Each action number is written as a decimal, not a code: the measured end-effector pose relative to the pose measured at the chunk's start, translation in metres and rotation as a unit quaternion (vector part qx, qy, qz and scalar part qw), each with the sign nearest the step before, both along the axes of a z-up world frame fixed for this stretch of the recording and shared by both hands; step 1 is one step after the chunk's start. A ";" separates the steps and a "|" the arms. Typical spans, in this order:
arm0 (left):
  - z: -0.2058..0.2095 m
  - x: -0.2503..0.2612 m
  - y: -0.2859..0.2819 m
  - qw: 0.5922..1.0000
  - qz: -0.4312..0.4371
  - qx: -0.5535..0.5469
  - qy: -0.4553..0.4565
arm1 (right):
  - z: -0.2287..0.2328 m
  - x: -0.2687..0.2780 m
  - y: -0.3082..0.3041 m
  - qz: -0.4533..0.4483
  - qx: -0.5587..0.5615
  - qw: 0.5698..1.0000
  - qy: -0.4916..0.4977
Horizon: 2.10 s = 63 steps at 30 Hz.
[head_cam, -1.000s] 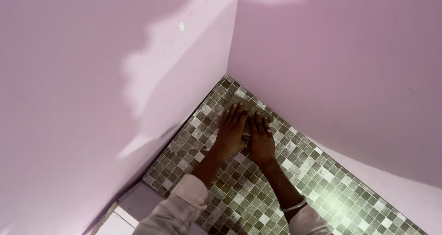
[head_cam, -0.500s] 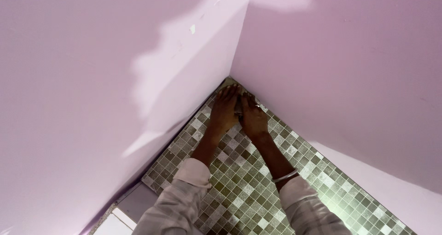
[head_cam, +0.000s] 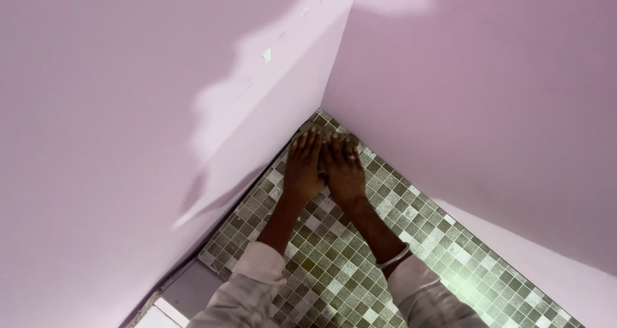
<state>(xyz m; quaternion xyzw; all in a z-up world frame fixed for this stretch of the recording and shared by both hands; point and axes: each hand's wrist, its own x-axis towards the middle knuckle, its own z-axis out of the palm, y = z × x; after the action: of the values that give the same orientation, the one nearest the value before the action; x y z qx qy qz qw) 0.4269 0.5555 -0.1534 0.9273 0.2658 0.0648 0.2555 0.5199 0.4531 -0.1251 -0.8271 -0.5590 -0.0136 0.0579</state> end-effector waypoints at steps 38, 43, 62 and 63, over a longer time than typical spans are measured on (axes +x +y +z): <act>0.008 -0.114 -0.063 0.984 -0.147 -0.007 0.096 | 0.001 -0.116 -0.075 0.008 -0.120 0.992 0.028; 0.003 -0.055 -0.013 0.996 -0.056 -0.010 0.065 | 0.006 -0.051 -0.017 0.026 -0.080 0.996 0.012; 0.001 -0.174 -0.048 0.955 -0.144 -0.004 0.260 | -0.012 -0.170 -0.047 0.054 -0.118 0.989 0.065; -0.002 -0.164 -0.037 0.973 -0.112 0.005 0.204 | -0.016 -0.155 -0.036 0.061 -0.076 0.994 0.043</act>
<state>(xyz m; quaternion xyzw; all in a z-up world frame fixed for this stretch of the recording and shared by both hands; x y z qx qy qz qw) 0.2630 0.5181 -0.1557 0.9461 0.2066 -0.1534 0.1965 0.3647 0.4169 -0.1408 -0.7935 -0.6045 0.0676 0.0194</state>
